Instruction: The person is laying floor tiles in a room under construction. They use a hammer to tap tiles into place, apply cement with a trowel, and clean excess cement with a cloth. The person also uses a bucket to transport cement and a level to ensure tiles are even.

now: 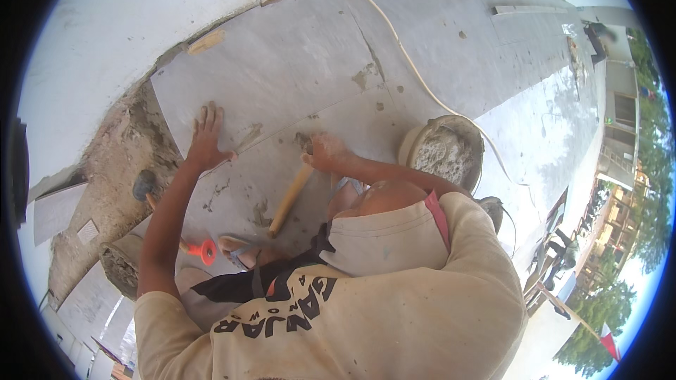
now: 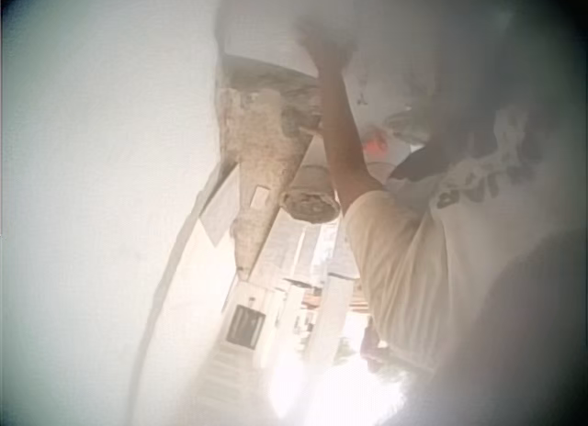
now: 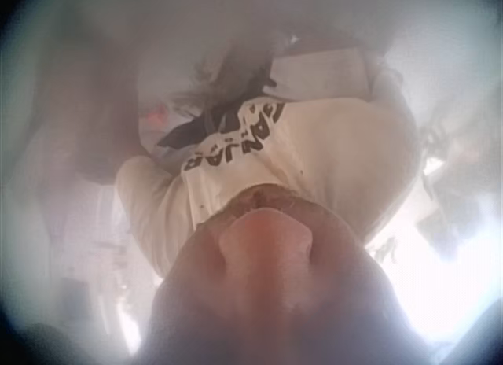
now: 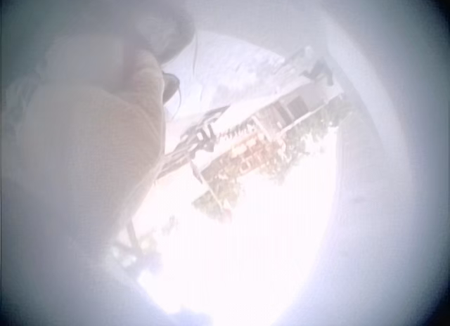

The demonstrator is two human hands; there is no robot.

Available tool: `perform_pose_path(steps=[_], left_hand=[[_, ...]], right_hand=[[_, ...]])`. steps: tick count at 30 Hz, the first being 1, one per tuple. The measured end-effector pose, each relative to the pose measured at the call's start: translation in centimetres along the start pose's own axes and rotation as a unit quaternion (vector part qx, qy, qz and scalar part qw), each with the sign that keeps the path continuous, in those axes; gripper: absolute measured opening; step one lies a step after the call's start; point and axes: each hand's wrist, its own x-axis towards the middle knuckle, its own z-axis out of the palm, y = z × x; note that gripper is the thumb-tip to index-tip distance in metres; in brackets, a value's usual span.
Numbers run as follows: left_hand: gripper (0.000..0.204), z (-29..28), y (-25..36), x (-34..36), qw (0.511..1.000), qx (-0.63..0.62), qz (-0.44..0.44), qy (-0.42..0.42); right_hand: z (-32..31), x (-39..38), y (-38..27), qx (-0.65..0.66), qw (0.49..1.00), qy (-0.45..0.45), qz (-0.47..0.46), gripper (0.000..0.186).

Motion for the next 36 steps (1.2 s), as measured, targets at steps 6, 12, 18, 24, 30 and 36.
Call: perform_pose_path(steps=[6,12,18,24,30,36], left_hand=[[0.132,-0.5,0.3,0.0,1.000,0.009,-0.001,-0.006],[0.132,-0.9,0.7,-0.2,0.999,0.007,-0.017,-0.027],[0.134,-0.3,0.9,0.3,1.000,0.008,-0.006,-0.011],[0.132,-0.2,0.6,0.1,1.000,-0.008,-0.007,-0.005],[0.133,-0.6,0.7,0.0,1.000,-0.011,-0.016,-0.010],[0.133,-0.5,0.7,-0.2,1.000,-0.006,-0.017,-0.009]], right_hand=[[-0.4,-0.6,0.1,-0.085,0.993,0.042,-0.075,0.054],[-6.4,2.7,1.1,-0.075,0.988,0.119,-0.057,0.036],[-17.2,10.4,11.9,-0.221,0.930,0.295,0.000,0.039],[-15.7,10.4,13.9,-0.239,0.944,0.228,-0.013,0.041],[-14.4,8.2,13.3,-0.334,0.930,0.154,0.003,0.029],[-12.6,6.7,11.7,-0.258,0.936,0.238,0.033,0.018]])
